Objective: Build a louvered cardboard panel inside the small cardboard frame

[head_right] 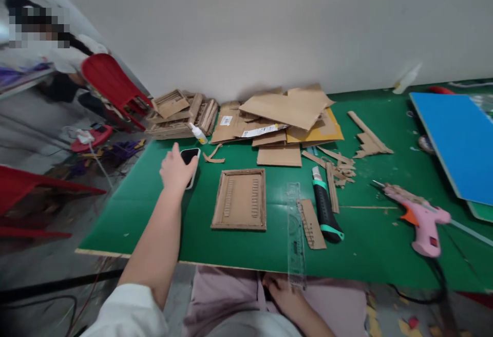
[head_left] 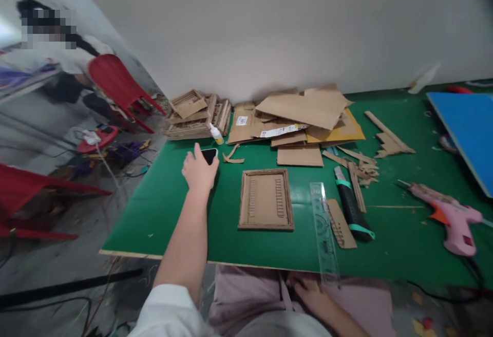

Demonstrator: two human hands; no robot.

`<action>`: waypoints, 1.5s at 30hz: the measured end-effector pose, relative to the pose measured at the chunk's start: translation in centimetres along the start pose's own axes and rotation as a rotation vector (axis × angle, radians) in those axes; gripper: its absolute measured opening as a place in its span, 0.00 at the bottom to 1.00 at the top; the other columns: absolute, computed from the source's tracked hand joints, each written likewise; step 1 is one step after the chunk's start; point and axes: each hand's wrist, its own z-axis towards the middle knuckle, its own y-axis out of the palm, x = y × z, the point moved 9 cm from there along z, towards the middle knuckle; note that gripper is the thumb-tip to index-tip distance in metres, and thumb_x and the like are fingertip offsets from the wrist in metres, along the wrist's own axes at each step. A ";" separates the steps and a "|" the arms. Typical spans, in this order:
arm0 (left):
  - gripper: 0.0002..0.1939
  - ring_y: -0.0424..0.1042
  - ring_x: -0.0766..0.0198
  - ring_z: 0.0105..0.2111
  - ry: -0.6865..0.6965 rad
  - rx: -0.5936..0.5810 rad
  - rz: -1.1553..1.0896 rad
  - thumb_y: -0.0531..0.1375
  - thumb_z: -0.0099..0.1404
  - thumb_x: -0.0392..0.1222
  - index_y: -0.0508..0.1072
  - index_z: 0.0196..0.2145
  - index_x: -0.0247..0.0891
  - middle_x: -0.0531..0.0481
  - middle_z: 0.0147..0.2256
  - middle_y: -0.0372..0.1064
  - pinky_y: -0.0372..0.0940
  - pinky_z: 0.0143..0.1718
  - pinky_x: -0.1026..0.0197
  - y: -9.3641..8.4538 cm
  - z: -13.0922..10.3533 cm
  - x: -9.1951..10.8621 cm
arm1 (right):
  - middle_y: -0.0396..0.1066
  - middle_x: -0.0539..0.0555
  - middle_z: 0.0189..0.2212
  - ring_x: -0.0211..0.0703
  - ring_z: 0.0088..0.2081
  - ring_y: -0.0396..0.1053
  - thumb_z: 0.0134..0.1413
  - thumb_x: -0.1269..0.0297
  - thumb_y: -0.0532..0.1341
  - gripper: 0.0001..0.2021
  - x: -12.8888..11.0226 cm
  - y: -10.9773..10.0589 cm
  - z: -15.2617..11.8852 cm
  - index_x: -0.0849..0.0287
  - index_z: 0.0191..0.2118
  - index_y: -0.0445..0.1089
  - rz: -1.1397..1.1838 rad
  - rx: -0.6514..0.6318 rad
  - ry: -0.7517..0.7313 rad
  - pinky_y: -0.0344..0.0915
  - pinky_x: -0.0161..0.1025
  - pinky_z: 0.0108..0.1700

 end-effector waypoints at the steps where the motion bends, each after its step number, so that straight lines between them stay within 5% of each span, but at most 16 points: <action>1: 0.34 0.57 0.42 0.54 0.099 0.080 -0.083 0.54 0.59 0.50 0.50 0.59 0.31 0.31 0.54 0.57 0.56 0.51 0.42 -1.7 -1.4 1.5 | 0.71 0.52 0.37 0.47 0.43 0.68 0.54 0.60 0.43 0.17 -0.9 -1.8 -1.2 0.51 0.37 0.68 0.054 0.025 0.016 0.63 0.41 0.49; 4: 0.27 0.57 0.55 0.56 0.503 0.107 -0.415 0.53 0.62 0.42 0.53 0.58 0.37 0.41 0.55 0.58 0.53 0.57 0.50 -5.1 -9.2 7.7 | 0.72 0.55 0.31 0.41 0.34 0.69 0.56 0.53 0.48 0.18 -4.2 -6.3 -6.0 0.59 0.34 0.69 0.394 -0.132 0.027 0.65 0.36 0.38; 6: 0.22 0.56 0.57 0.57 0.832 -0.075 -0.573 0.53 0.62 0.40 0.59 0.54 0.41 0.46 0.53 0.61 0.53 0.58 0.50 -5.3 -16.7 12.4 | 0.72 0.54 0.27 0.38 0.29 0.68 0.54 0.51 0.52 0.17 -6.2 -8.8 -9.2 0.59 0.32 0.70 0.508 -0.322 0.024 0.64 0.33 0.31; 8: 0.20 0.52 0.57 0.59 0.992 -0.293 -0.650 0.54 0.62 0.40 0.62 0.53 0.41 0.46 0.53 0.61 0.54 0.58 0.51 -4.1 -23.3 15.6 | 0.71 0.54 0.26 0.38 0.27 0.68 0.54 0.50 0.52 0.17 -6.7 -12.3 -11.0 0.58 0.32 0.71 0.564 -0.328 0.047 0.63 0.33 0.30; 10: 0.20 0.52 0.58 0.59 0.990 -0.435 -0.712 0.53 0.63 0.40 0.62 0.53 0.38 0.44 0.55 0.59 0.56 0.57 0.54 -2.5 -27.2 17.3 | 0.70 0.54 0.24 0.37 0.25 0.66 0.55 0.50 0.52 0.18 -6.3 -18.3 -10.5 0.57 0.27 0.70 0.451 0.030 0.002 0.62 0.34 0.29; 13: 0.19 0.52 0.56 0.59 0.941 -0.514 -0.715 0.52 0.63 0.38 0.63 0.53 0.39 0.43 0.56 0.57 0.57 0.57 0.52 -0.3 -29.3 18.3 | 0.69 0.53 0.29 0.38 0.28 0.66 0.53 0.49 0.54 0.16 -5.3 -26.7 -9.6 0.57 0.34 0.69 0.240 0.704 0.036 0.63 0.35 0.31; 15: 0.19 0.50 0.54 0.60 0.918 -0.494 -0.682 0.52 0.62 0.36 0.63 0.52 0.40 0.42 0.57 0.56 0.56 0.57 0.48 0.5 -29.4 18.3 | 0.70 0.53 0.33 0.40 0.32 0.67 0.52 0.50 0.55 0.16 -6.1 -28.6 -7.9 0.56 0.39 0.68 0.016 0.847 0.042 0.63 0.36 0.34; 19: 0.18 0.48 0.52 0.60 0.842 -0.402 -0.658 0.51 0.62 0.34 0.65 0.50 0.39 0.41 0.57 0.54 0.55 0.57 0.45 0.9 -28.8 17.0 | 0.66 0.55 0.39 0.44 0.32 0.67 0.50 0.48 0.56 0.23 -6.9 -28.4 -4.0 0.51 0.50 0.62 -0.419 0.800 0.169 0.58 0.35 0.26; 24: 0.22 0.52 0.55 0.59 0.948 -0.460 -0.725 0.49 0.59 0.29 0.64 0.51 0.39 0.41 0.57 0.54 0.56 0.56 0.48 0.6 -29.8 15.6 | 0.64 0.56 0.40 0.43 0.30 0.67 0.50 0.57 0.55 0.23 -6.3 -27.7 -3.7 0.50 0.54 0.57 -0.442 0.746 0.225 0.58 0.35 0.26; 29: 0.26 0.52 0.53 0.58 1.019 -0.520 -0.816 0.47 0.55 0.24 0.64 0.50 0.39 0.40 0.56 0.54 0.56 0.55 0.46 -0.2 -30.1 14.4 | 0.67 0.51 0.38 0.37 0.30 0.68 0.48 0.63 0.55 0.23 -4.7 -27.8 -5.2 0.50 0.53 0.57 0.186 0.746 0.050 0.64 0.35 0.32; 33: 0.16 0.66 0.60 0.45 0.973 -0.560 -1.152 0.49 0.57 0.28 0.68 0.40 0.40 0.44 0.40 0.66 0.64 0.45 0.54 -1.3 -31.3 12.7 | 0.70 0.52 0.39 0.34 0.24 0.67 0.50 0.61 0.52 0.24 -3.3 -26.7 -5.4 0.52 0.55 0.53 0.836 0.687 -0.090 0.64 0.33 0.24; 35: 0.12 0.67 0.62 0.40 0.961 -0.794 -1.129 0.51 0.59 0.31 0.69 0.38 0.40 0.46 0.35 0.68 0.64 0.42 0.58 0.7 -34.1 12.2 | 0.71 0.52 0.39 0.33 0.22 0.66 0.50 0.60 0.55 0.24 -3.1 -26.3 -5.3 0.50 0.55 0.54 1.015 0.676 -0.146 0.63 0.32 0.22; 38: 0.18 0.63 0.56 0.49 0.789 -1.125 -0.786 0.60 0.56 0.39 0.69 0.45 0.38 0.41 0.48 0.64 0.60 0.49 0.55 6.5 -38.5 9.9 | 0.72 0.52 0.41 0.34 0.24 0.68 0.49 0.60 0.58 0.18 -3.2 -25.9 -4.9 0.50 0.48 0.63 1.140 0.644 -0.217 0.64 0.32 0.22; 40: 0.14 0.66 0.60 0.44 0.715 -1.306 -0.719 0.62 0.56 0.42 0.73 0.42 0.39 0.45 0.44 0.68 0.61 0.47 0.59 9.2 -41.0 8.8 | 0.71 0.52 0.43 0.35 0.25 0.69 0.49 0.60 0.59 0.12 -3.2 -25.7 -4.6 0.52 0.42 0.68 1.177 0.619 -0.225 0.67 0.33 0.22; 42: 0.07 0.68 0.63 0.40 0.674 -1.352 -0.699 0.60 0.59 0.41 0.76 0.33 0.38 0.47 0.38 0.71 0.60 0.45 0.62 10.9 -41.9 8.6 | 0.70 0.52 0.46 0.38 0.28 0.71 0.48 0.60 0.60 0.09 -3.2 -25.5 -4.5 0.53 0.38 0.69 1.207 0.591 -0.239 0.70 0.36 0.26; 45: 0.09 0.66 0.61 0.39 0.630 -1.265 -0.596 0.57 0.62 0.40 0.76 0.30 0.36 0.46 0.35 0.70 0.59 0.44 0.60 12.3 -40.8 9.1 | 0.70 0.55 0.47 0.42 0.33 0.73 0.49 0.59 0.60 0.11 -3.5 -25.4 -4.4 0.54 0.40 0.70 1.252 0.549 -0.280 0.72 0.41 0.33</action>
